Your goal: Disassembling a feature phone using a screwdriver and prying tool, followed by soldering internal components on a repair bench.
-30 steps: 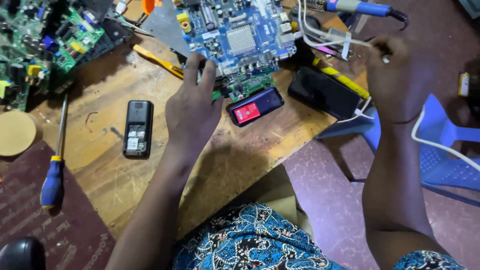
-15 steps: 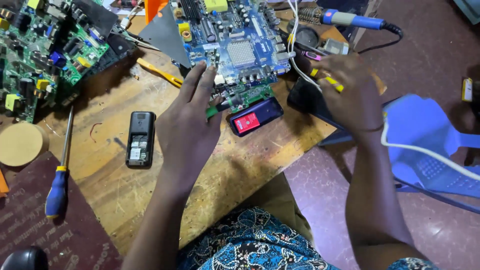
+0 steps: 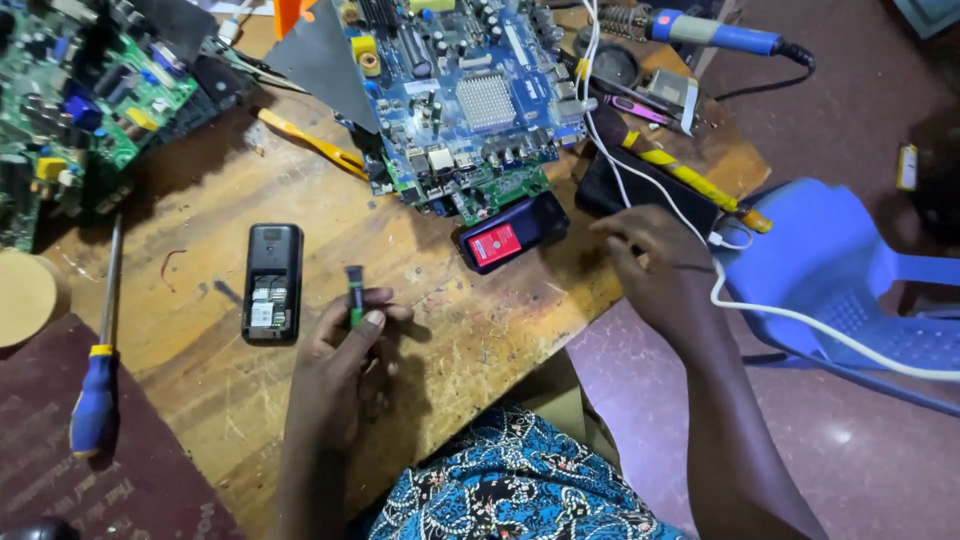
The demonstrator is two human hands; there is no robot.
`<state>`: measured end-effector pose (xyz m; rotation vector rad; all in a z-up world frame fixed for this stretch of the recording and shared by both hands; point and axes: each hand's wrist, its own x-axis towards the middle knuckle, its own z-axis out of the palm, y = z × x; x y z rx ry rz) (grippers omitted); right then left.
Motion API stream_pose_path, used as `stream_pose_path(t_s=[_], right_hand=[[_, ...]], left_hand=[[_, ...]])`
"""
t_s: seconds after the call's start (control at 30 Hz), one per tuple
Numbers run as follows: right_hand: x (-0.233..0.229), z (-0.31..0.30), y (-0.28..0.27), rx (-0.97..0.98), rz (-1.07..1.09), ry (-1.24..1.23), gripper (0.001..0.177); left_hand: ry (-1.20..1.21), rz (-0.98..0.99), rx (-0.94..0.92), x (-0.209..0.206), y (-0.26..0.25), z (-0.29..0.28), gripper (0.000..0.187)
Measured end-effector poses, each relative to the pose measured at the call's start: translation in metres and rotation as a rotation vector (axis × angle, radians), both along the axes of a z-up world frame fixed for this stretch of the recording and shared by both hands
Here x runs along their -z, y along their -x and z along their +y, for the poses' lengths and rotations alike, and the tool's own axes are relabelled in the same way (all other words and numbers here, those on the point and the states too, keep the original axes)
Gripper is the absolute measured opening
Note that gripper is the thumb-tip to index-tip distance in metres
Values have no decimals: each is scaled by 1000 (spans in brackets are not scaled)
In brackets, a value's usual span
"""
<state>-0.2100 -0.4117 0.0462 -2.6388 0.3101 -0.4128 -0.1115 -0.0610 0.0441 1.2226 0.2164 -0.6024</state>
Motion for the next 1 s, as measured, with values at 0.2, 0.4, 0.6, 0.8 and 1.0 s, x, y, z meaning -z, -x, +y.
stream_pose_path(t_s=[0.2,0.4,0.6,0.8,1.0], right_hand=[[-1,0,-6,-33,-129,242,22],[-27,60,-42,-207,-73,-345,33],[-10,177,-77,-667,101,-443,33],[29,204,-107,-662,100,-570,18],[-30,207,-172,-656,186,-389,17]], left_hand=[[22,-122,129,21,-11,14,37],[127,-87,70,13,-3,7,35],[369,-140,-67,14,-6,9,41],[114,-537,-229,40,-12,40,32],[-1229,-850,141,26,-75,72,68]])
